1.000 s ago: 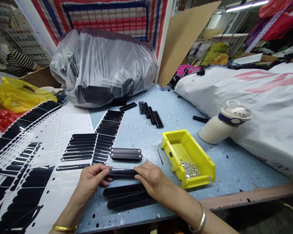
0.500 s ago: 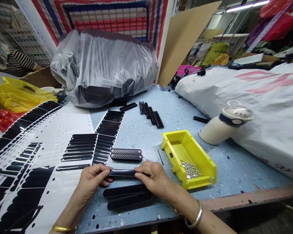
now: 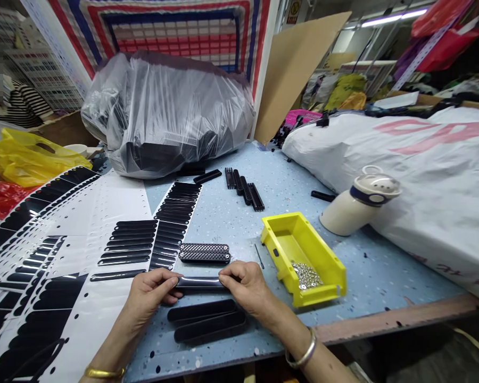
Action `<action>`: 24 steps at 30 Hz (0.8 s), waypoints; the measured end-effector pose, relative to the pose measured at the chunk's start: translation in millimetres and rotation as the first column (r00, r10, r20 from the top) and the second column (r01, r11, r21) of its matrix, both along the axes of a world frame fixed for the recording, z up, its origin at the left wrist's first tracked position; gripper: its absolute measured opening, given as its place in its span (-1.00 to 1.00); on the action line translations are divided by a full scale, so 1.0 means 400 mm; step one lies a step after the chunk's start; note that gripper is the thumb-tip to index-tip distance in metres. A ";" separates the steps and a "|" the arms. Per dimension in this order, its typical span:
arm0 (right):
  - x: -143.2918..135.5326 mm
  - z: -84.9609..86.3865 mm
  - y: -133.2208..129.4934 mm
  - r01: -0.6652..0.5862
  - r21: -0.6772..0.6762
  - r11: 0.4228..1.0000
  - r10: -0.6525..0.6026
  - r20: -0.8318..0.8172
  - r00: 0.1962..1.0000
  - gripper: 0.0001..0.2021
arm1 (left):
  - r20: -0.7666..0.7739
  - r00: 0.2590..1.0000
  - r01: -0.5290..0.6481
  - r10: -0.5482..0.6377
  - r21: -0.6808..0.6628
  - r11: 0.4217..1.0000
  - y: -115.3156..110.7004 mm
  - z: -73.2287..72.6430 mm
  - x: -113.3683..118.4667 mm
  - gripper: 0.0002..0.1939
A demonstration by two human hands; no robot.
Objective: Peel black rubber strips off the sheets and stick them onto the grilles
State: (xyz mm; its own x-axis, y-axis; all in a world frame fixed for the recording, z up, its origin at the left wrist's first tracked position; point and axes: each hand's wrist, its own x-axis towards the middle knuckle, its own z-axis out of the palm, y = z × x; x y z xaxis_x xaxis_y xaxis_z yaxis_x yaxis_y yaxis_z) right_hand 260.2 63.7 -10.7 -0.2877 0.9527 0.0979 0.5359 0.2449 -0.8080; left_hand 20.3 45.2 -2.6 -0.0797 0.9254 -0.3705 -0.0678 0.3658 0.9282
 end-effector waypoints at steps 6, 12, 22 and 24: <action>0.038 0.011 -0.004 0.177 0.005 0.984 -0.175 -0.114 0.978 -0.70 | 0.008 0.999 -0.037 0.037 -0.001 0.999 0.001 0.005 0.005 -0.68; 0.047 0.029 -0.030 0.174 0.003 0.985 -0.174 0.042 0.984 -0.71 | 0.033 0.999 -0.043 0.042 0.017 0.999 0.003 0.003 0.007 -0.70; 0.026 0.014 -0.021 0.112 -0.010 0.994 -0.108 0.186 0.977 -0.58 | 0.055 0.997 -0.060 0.058 0.045 0.997 0.003 -0.033 0.008 -0.74; 0.023 0.025 -0.013 0.110 0.023 0.994 -0.112 0.196 0.974 -0.57 | 0.057 0.998 -0.037 0.035 0.038 0.999 0.005 -0.026 0.009 -0.74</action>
